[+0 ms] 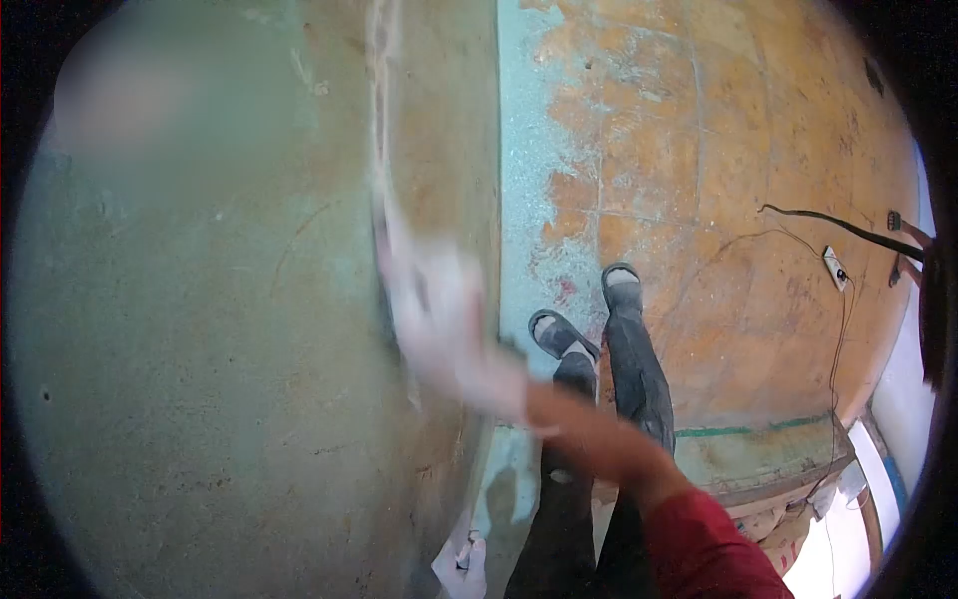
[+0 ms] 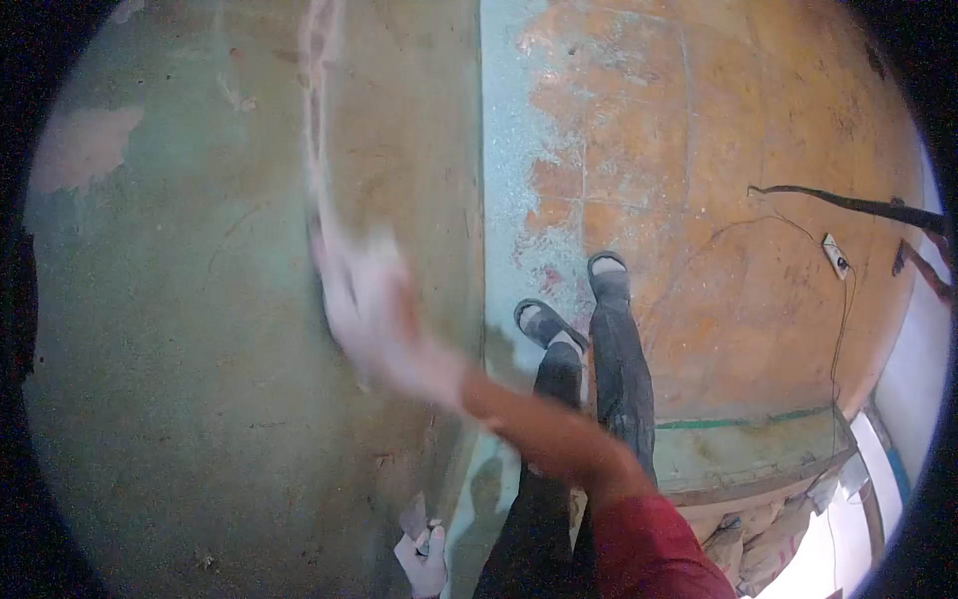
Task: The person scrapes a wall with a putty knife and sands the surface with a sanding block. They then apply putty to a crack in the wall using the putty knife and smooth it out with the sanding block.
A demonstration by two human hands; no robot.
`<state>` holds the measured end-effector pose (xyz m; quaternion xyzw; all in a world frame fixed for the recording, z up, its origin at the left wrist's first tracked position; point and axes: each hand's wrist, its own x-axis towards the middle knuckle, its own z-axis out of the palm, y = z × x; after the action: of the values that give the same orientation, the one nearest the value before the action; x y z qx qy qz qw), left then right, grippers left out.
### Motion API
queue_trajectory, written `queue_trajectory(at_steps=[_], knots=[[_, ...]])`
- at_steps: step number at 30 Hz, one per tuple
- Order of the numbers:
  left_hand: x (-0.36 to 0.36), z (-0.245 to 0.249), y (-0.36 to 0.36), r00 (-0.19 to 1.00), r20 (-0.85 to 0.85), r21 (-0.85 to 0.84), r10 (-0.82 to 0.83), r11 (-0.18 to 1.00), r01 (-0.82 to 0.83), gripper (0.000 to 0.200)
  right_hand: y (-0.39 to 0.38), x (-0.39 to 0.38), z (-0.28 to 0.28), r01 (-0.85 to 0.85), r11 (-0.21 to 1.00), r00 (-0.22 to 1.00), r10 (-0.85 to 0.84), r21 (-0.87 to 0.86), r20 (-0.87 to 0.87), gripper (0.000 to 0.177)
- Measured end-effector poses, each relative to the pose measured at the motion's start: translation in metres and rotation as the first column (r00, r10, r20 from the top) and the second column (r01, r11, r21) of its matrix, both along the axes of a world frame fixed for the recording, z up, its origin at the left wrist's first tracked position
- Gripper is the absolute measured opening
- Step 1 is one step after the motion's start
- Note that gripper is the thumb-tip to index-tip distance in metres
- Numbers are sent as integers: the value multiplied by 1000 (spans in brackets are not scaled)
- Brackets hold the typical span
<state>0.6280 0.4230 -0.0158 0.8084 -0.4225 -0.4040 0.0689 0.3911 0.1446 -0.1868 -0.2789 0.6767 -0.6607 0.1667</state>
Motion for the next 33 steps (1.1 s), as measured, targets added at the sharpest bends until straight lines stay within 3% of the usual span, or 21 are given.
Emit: queue_trajectory(at_steps=[1,3,5,9,10,13,14,17,18,19,21,22,25,26,28,29,31,32,33], knots=[[0,2,-1,996,22,41,-83,996,82,17,-19,-16,-3,-141,981,988,130,135,86,26],[4,5,0,984,51,94,-171,982,166,14,-2,3,-1,-127,983,984,109,132,139,22],[4,3,-1,999,49,133,-6,991,-1,15,10,17,10,-96,989,974,69,116,216,32],[61,0,27,989,95,239,-109,967,84,18,20,15,12,-76,996,997,76,44,19,29],[55,-2,28,985,127,226,-119,970,88,19,-21,-16,-1,-109,994,986,107,10,125,29],[55,-1,36,984,128,218,-124,971,94,20,-23,-8,3,-75,996,959,59,46,277,31],[49,-7,36,990,84,186,-117,978,99,21,11,43,-3,112,994,990,-112,9,82,32],[46,4,32,968,129,243,-214,953,178,20,51,42,15,4,1000,998,-6,-23,-69,30],[48,7,34,967,128,257,-221,949,183,20,28,26,1,-125,992,991,123,31,55,30],[47,1,36,980,133,203,-147,972,118,21,-3,0,1,-133,991,990,132,17,57,30],[48,-5,40,989,129,171,-79,984,56,22,-39,-48,25,-197,980,863,182,-19,471,34],[46,-9,43,992,118,157,-46,987,27,22,-21,-32,24,-205,979,865,187,-12,466,34],[34,-5,42,997,69,111,-40,993,32,23,53,39,31,-12,1000,998,10,-23,-68,24],[35,1,42,996,48,115,-74,991,68,23,41,32,25,31,999,993,-32,-9,-114,24],[39,0,48,996,48,98,-76,993,71,22,-19,-21,17,-165,970,980,141,178,137,23],[43,1,52,996,48,84,-81,994,76,22,-17,-16,12,-166,968,979,140,186,145,23],[57,-1,60,996,73,137,-58,989,47,22,-18,-3,12,-127,981,938,71,145,339,32],[60,-6,59,997,72,167,-40,986,28,22,16,43,15,75,994,983,-88,84,163,27],[55,-6,56,997,64,156,-41,987,31,22,28,43,24,78,994,984,-88,73,156,27]])
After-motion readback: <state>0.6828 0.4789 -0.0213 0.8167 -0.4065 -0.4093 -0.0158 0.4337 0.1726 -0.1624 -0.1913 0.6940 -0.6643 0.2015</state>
